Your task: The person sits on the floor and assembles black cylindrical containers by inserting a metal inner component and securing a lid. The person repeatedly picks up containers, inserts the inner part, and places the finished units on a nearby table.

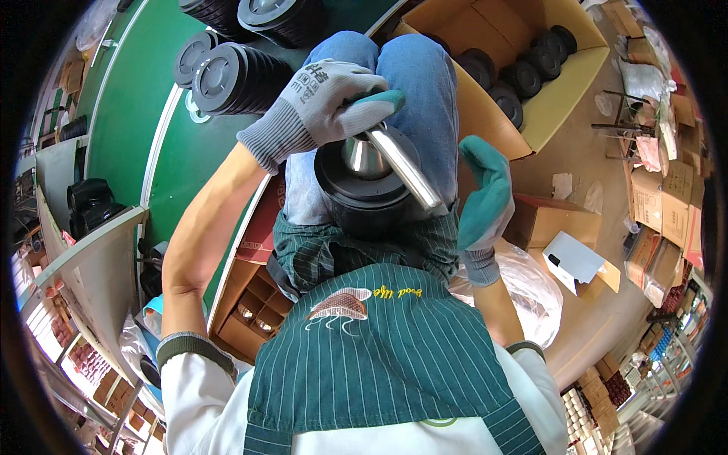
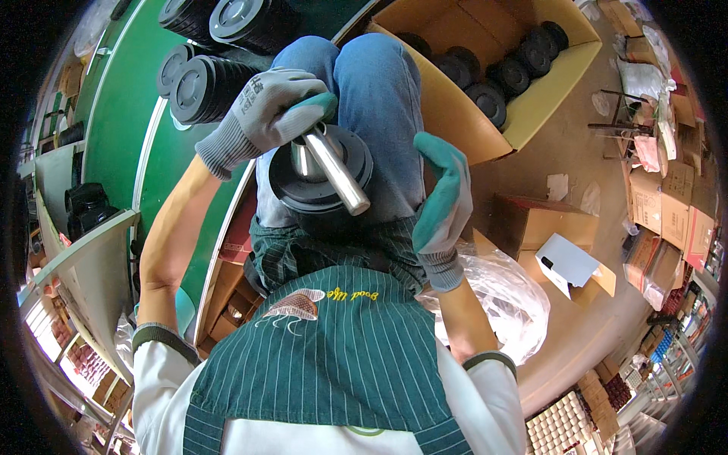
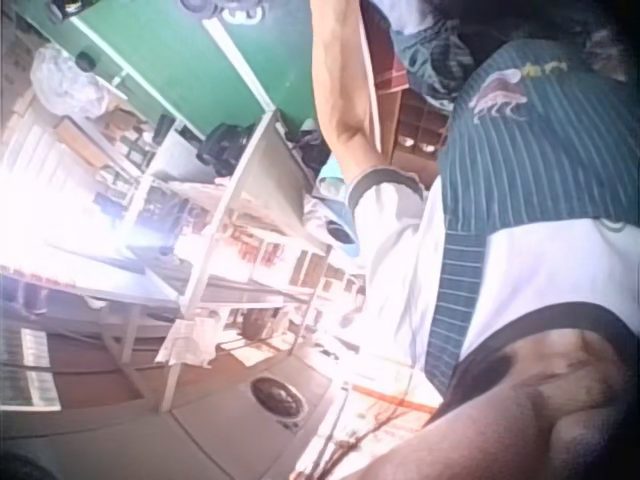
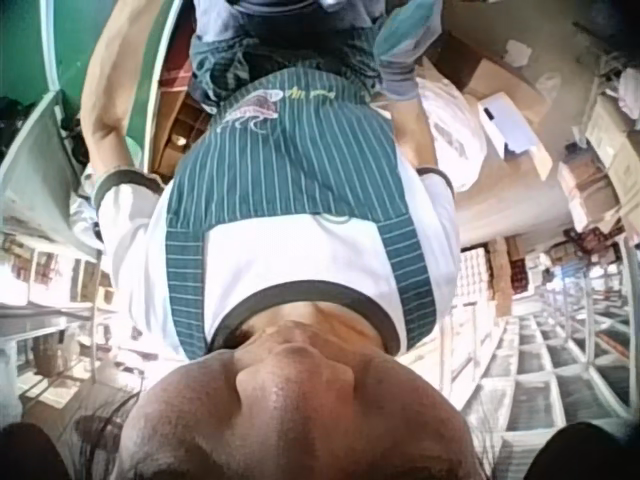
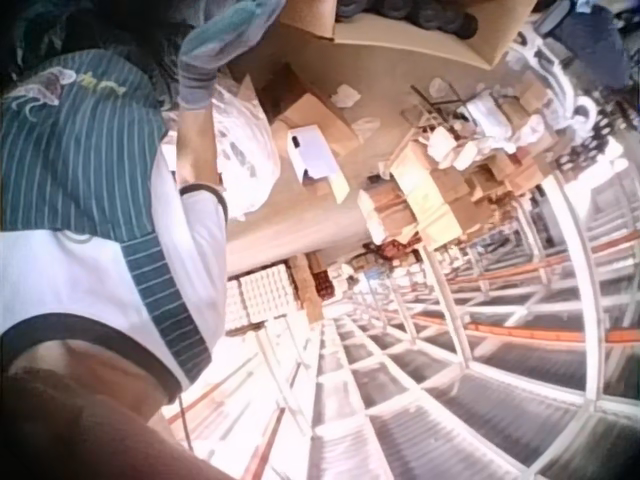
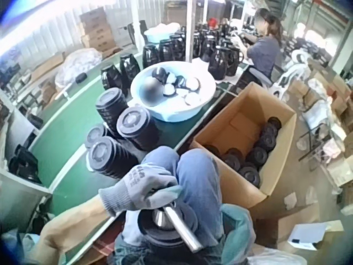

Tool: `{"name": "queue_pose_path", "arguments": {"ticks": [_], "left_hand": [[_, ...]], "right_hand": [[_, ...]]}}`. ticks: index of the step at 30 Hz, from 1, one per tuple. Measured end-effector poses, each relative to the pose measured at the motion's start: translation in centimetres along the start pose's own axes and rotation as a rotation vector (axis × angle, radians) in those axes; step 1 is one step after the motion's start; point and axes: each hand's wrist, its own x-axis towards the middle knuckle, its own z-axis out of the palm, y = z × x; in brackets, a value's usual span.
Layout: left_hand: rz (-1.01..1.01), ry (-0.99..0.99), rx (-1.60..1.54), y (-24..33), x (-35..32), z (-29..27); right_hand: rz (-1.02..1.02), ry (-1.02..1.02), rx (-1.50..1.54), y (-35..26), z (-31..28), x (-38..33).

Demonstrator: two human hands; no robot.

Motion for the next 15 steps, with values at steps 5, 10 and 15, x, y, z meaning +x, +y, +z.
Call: {"name": "queue_pose_path", "arguments": {"ticks": [5, 10, 15], "left_hand": [[-0.029, -0.126, -0.202, 0.1, 0.8, -0.3], [-0.084, 0.037, 0.049, 0.9, 0.4, 1.4], [-0.516, 0.085, 0.495, 4.4, 0.4, -0.5]], "right_hand": [[0.064, -0.160, 0.614, -2.4, 1.5, 3.6], [-0.092, -0.573, 0.531, -1.1, 5.5, 8.1], [-0.137, -0.581, 0.524, -0.5, 9.3, 7.6]]}}
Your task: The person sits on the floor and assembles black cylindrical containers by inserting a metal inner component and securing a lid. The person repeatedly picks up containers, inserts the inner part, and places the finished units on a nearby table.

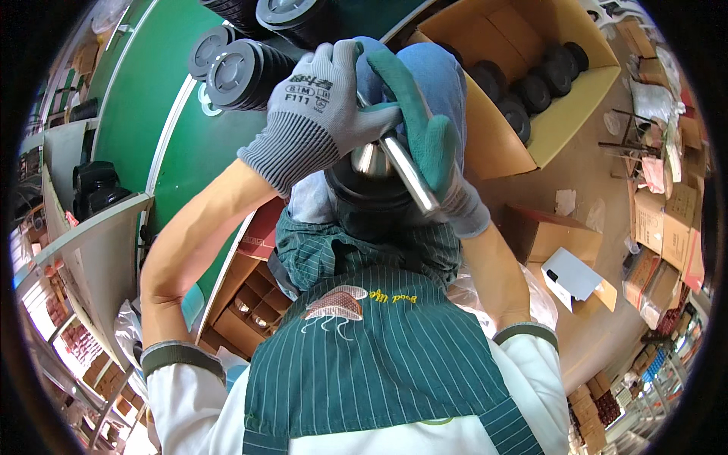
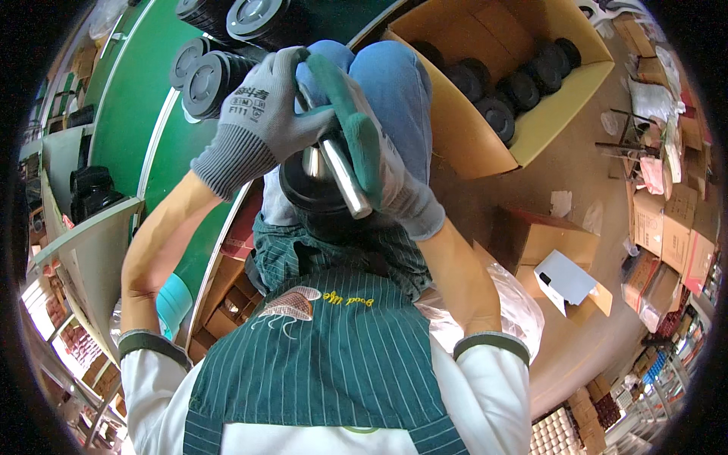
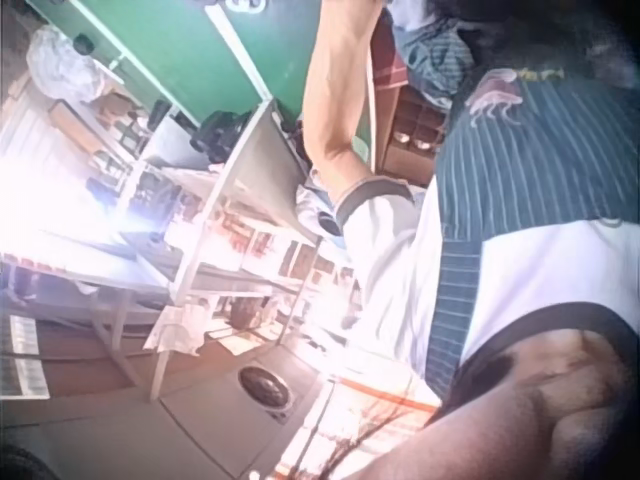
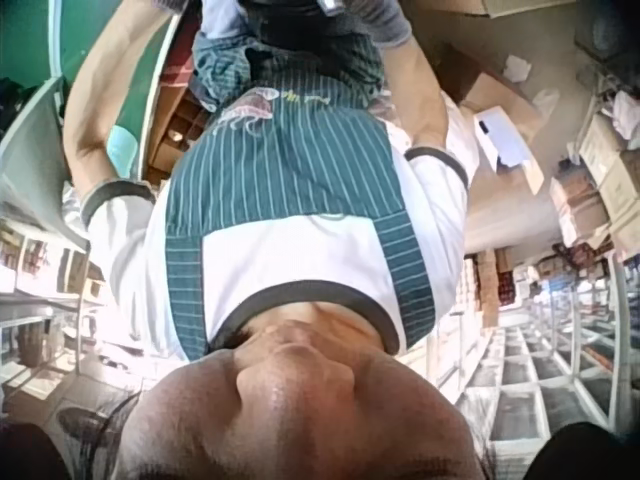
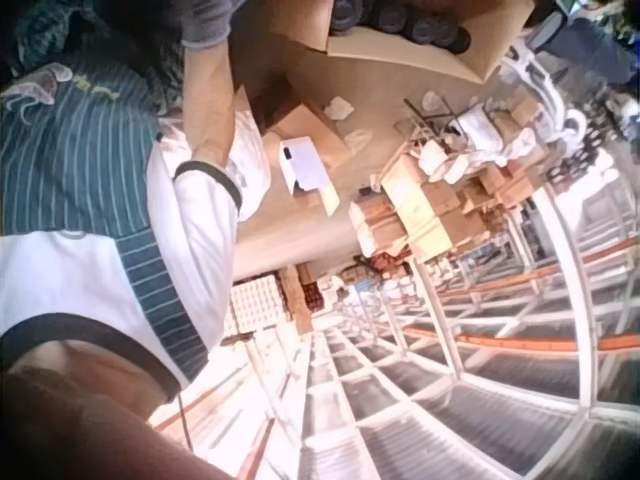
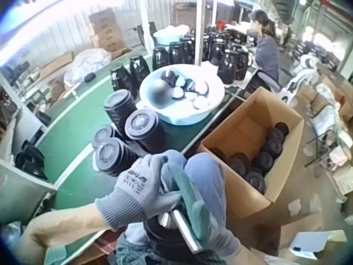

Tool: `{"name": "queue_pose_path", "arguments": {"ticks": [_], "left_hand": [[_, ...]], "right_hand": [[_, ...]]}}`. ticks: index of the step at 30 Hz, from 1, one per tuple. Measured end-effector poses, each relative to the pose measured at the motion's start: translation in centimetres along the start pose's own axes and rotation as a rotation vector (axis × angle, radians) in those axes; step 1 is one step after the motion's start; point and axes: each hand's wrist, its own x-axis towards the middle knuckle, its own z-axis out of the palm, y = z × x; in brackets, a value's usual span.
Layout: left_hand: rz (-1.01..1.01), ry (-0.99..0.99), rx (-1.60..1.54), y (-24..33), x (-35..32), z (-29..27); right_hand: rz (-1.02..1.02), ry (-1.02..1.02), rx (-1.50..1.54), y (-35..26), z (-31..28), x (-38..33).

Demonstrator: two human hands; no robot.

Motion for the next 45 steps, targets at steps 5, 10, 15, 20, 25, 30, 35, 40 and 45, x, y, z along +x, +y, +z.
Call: {"name": "queue_pose_path", "arguments": {"ticks": [5, 10, 15, 20, 25, 30, 35, 40, 45], "left_hand": [[-0.134, -0.621, -0.081, 1.8, 1.6, -4.4], [-0.023, -0.942, 0.121, 5.5, 3.4, -7.6], [-0.125, -1.155, 0.286, 7.8, 4.4, -7.2], [-0.304, -1.067, 0.136, 9.0, 4.0, -7.3], [-0.634, -0.971, 0.195, 9.0, 1.9, -7.5], [-0.433, -1.160, 0.122, 8.5, 2.1, -9.1], [-0.570, -0.969, 0.060, 9.7, 0.7, -6.6], [-0.631, -0.686, -0.052, 8.5, -0.4, -2.7], [-0.531, -0.703, -0.047, 6.8, -4.5, -6.7]], "right_hand": [[0.172, 0.090, 0.318, 3.2, -1.9, -0.6], [0.244, -0.180, -0.550, 2.2, -3.0, 2.4], [0.180, -0.455, -0.408, 5.9, -0.8, 7.6], [0.825, -0.216, 0.729, 9.4, -1.1, 9.2], [0.502, -0.191, 0.773, 5.7, 2.7, 7.8], [0.597, -0.169, 0.584, 5.0, 1.8, 7.2], [0.533, -0.131, 0.266, 5.7, 1.9, 7.0], [0.601, -0.038, 0.092, 5.8, -0.6, 6.6], [0.688, -0.090, 0.403, 1.4, -0.3, 4.8]]}}
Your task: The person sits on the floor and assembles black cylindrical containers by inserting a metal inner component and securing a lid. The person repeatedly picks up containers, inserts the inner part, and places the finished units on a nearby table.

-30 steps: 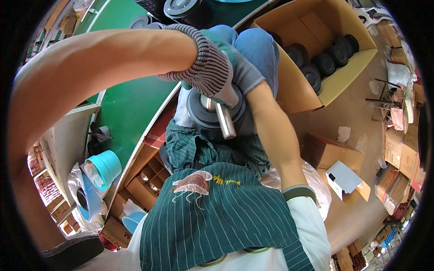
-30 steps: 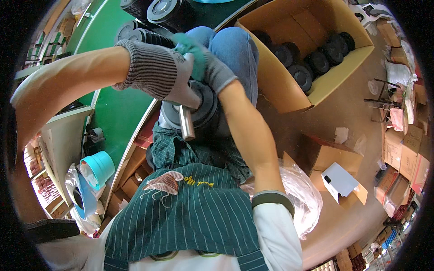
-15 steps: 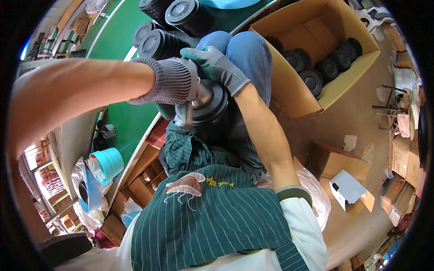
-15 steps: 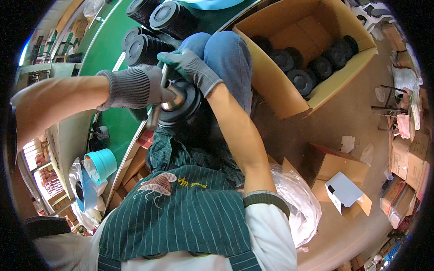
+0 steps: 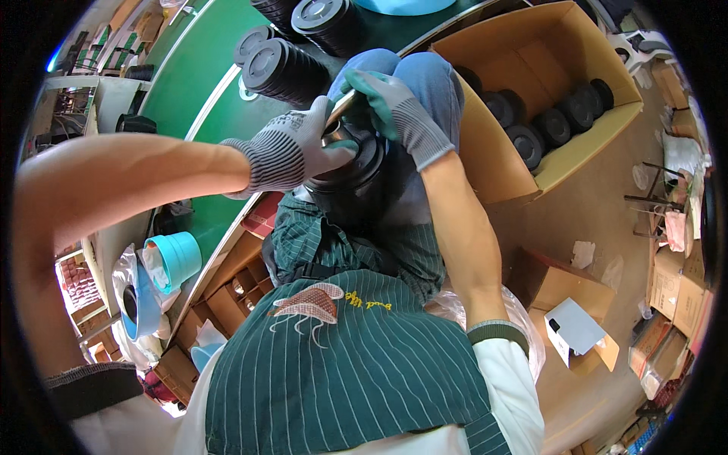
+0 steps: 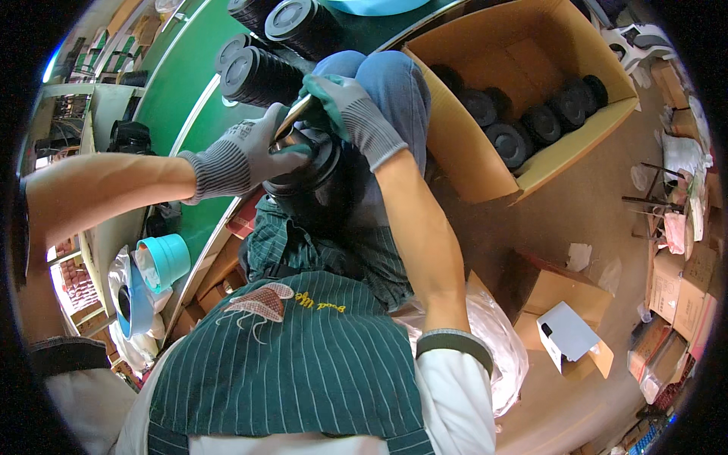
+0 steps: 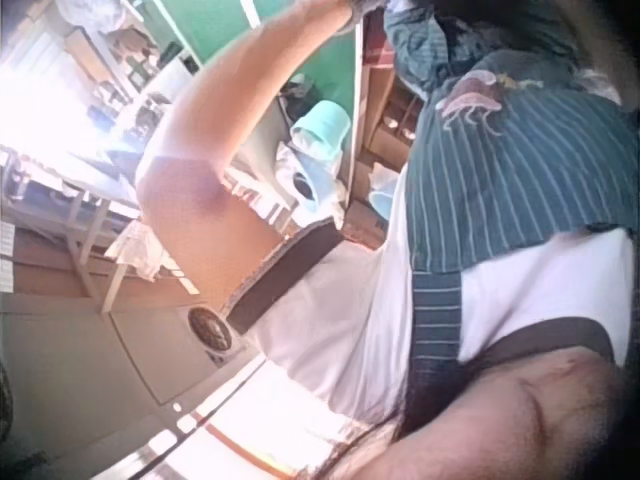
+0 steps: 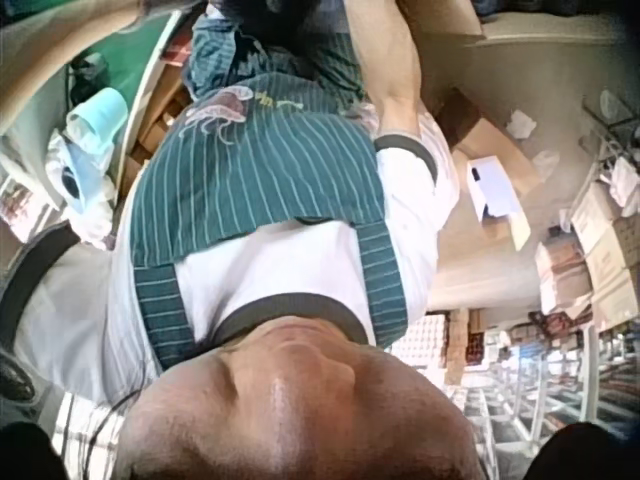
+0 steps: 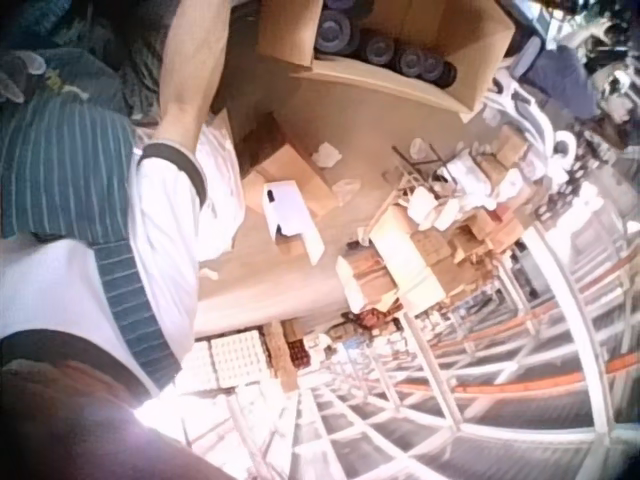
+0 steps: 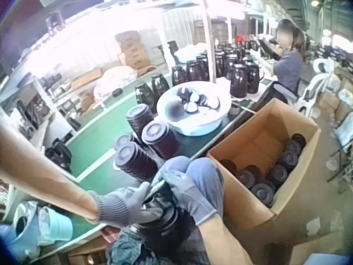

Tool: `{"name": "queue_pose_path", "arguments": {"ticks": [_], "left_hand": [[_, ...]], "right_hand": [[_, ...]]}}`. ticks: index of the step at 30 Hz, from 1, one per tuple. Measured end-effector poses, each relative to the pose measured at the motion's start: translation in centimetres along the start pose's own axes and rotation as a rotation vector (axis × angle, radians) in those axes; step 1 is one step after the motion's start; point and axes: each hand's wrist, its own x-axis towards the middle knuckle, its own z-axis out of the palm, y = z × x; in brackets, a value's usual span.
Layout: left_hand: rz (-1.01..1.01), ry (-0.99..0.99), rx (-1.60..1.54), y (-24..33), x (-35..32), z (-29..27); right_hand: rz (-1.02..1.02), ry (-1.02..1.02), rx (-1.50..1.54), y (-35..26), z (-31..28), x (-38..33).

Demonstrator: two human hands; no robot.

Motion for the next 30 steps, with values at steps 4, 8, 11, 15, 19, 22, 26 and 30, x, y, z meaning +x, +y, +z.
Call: {"name": "queue_pose_path", "arguments": {"ticks": [4, 8, 11, 15, 19, 22, 26, 30], "left_hand": [[0.229, -0.031, 0.081, -2.6, 1.0, -0.9], [0.507, -0.098, -0.004, -4.3, 3.3, -1.3], [0.513, -0.043, -0.148, -3.9, 4.0, -0.3], [0.444, 0.043, 0.041, -1.3, 2.5, 0.0], [0.471, 0.115, 0.073, -2.0, 2.9, 0.7], [0.488, 0.091, 0.052, -2.1, 3.7, 0.6], [0.490, 0.085, 0.092, -2.4, 4.6, 0.6], [0.561, -0.011, 0.097, -2.7, 6.2, -0.3]], "right_hand": [[-0.121, 0.016, 0.174, -1.2, -0.7, -3.3], [-0.336, 0.126, 0.167, 2.2, -2.9, -5.3], [-0.450, 0.113, 0.321, 3.5, -3.2, -6.2], [-0.446, -0.113, 0.458, 2.4, -4.2, -6.0], [-0.265, -0.339, 0.656, 1.2, -4.3, -4.4], [-0.284, -0.540, 0.702, 1.6, -5.5, -2.2], [-0.572, -0.249, 0.013, 5.3, -8.3, -1.4], [-0.768, -0.163, 0.123, 3.9, -4.7, -4.3]]}}
